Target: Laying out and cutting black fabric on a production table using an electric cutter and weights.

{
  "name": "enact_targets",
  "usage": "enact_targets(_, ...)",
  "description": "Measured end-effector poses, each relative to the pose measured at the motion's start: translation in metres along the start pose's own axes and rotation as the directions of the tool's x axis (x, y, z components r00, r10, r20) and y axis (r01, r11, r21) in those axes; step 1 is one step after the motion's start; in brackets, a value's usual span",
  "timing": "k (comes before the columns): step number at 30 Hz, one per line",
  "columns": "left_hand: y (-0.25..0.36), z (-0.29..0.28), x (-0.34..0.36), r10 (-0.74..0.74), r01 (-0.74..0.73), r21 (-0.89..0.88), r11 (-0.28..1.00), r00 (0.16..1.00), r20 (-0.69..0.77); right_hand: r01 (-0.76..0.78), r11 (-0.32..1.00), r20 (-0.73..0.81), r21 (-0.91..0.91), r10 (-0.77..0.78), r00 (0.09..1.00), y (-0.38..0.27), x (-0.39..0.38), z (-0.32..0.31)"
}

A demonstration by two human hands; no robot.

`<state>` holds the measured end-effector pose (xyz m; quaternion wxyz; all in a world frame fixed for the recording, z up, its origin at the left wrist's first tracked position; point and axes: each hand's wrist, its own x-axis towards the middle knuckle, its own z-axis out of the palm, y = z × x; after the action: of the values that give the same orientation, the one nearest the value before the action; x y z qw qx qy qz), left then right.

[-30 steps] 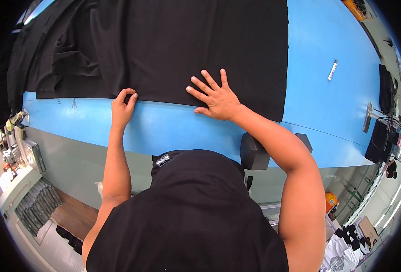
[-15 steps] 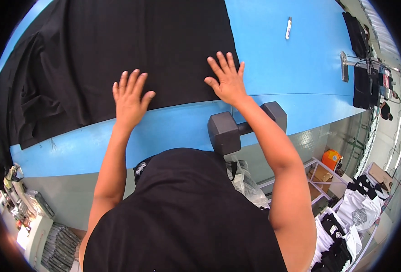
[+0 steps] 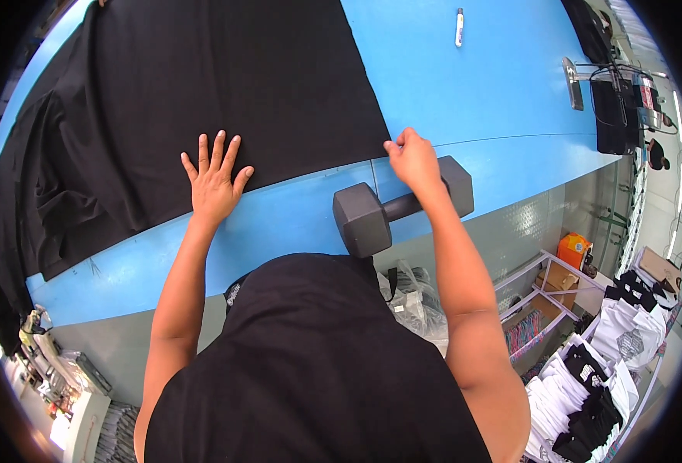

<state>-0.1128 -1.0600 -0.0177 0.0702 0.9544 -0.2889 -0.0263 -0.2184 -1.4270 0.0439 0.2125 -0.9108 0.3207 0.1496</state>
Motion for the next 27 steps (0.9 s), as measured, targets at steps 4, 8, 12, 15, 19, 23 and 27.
enact_targets(4,0.000,0.000,-0.001,0.015,-0.015,-0.003,1.000,1.000,-0.012,-0.022,0.990,0.027,-0.142,0.026,0.999,-0.003,-0.009,0.013)
enact_targets(8,0.001,0.002,-0.001,0.017,-0.017,0.006,1.000,1.000,-0.021,-0.067,0.995,0.064,-0.079,0.072,0.995,0.001,-0.008,0.020)
enact_targets(12,0.003,0.000,0.000,0.011,-0.011,-0.003,1.000,1.000,-0.012,-0.110,0.992,0.015,0.057,0.109,0.994,0.002,-0.011,0.023)
enact_targets(15,0.002,0.003,0.000,0.021,-0.021,-0.001,1.000,0.999,-0.031,-0.114,0.993,-0.107,-0.015,0.112,0.988,0.006,-0.011,0.033)
enact_targets(19,0.000,0.002,-0.001,0.009,-0.009,-0.002,1.000,1.000,-0.021,-0.124,0.990,-0.097,0.071,0.131,0.987,0.003,-0.012,0.032)
enact_targets(23,0.001,0.001,0.000,0.011,-0.012,-0.013,1.000,1.000,-0.018,-0.085,0.986,-0.179,0.143,0.110,0.978,0.006,-0.012,0.036)
enact_targets(27,0.003,0.002,0.002,0.018,-0.019,-0.016,1.000,1.000,-0.021,-0.071,0.984,-0.190,0.160,0.102,0.977,0.008,-0.009,0.028)
